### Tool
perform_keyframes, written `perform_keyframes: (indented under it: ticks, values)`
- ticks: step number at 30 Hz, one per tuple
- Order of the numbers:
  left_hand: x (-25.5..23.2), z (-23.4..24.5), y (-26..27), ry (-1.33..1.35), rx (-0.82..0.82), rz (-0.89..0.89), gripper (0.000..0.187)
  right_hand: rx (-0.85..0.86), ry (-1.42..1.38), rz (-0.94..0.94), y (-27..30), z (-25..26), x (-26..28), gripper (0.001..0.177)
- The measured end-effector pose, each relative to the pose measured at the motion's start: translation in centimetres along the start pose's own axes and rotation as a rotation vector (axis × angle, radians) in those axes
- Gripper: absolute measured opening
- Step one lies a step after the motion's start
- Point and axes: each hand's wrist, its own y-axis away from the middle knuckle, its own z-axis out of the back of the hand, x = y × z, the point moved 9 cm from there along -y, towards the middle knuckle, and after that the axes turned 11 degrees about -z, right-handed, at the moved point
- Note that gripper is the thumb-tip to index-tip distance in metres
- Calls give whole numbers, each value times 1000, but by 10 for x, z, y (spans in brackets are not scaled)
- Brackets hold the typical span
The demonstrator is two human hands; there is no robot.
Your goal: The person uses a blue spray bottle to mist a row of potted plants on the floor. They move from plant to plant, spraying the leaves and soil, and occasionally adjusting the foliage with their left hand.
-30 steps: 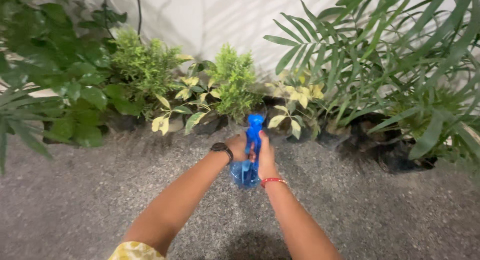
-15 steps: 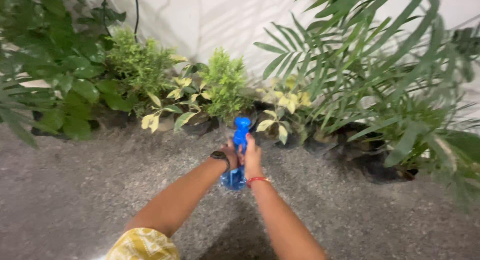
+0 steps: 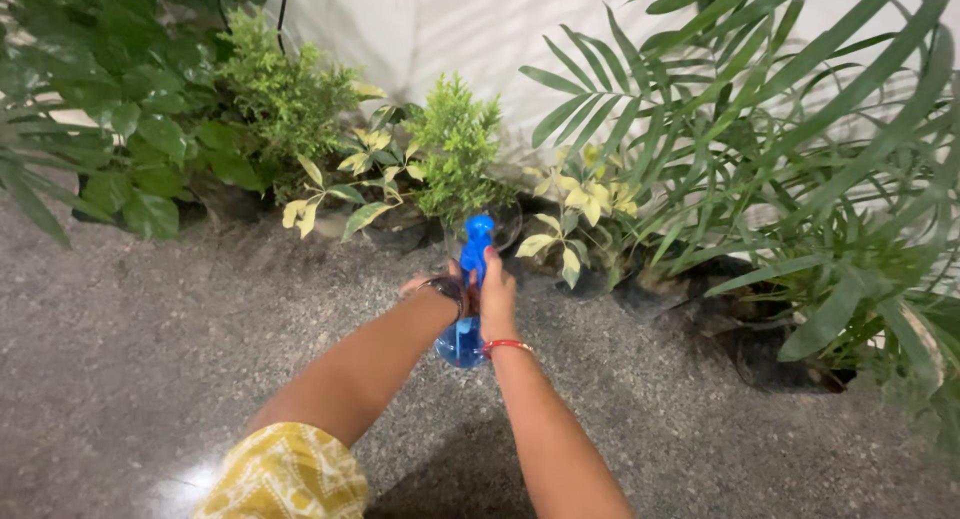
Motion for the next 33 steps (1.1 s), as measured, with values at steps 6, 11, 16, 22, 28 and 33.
perform_keyframes:
  ticks: [6, 11, 16, 22, 28, 33]
  values:
    - [-6, 21, -4, -88, 18, 15, 109, 48, 62, 65, -6, -10, 1, 57]
    - [-1, 10, 2, -122, 63, 23, 105, 79, 19, 121, -16, -3, -3, 48]
    - [-4, 1, 2, -168, 98, 18, 101, 20, 50, 128, -12, -1, -9, 56]
    - [-4, 9, 9, -238, 134, 30, 97, 7, -44, 132, -9, -5, -7, 55]
    - [-7, 28, 26, -436, 206, 67, 93, -15, -26, 131, -8, -5, -6, 49]
    - [-13, 24, 30, -765, 282, 18, 90, 3, -75, 108, 1, -9, -2, 56]
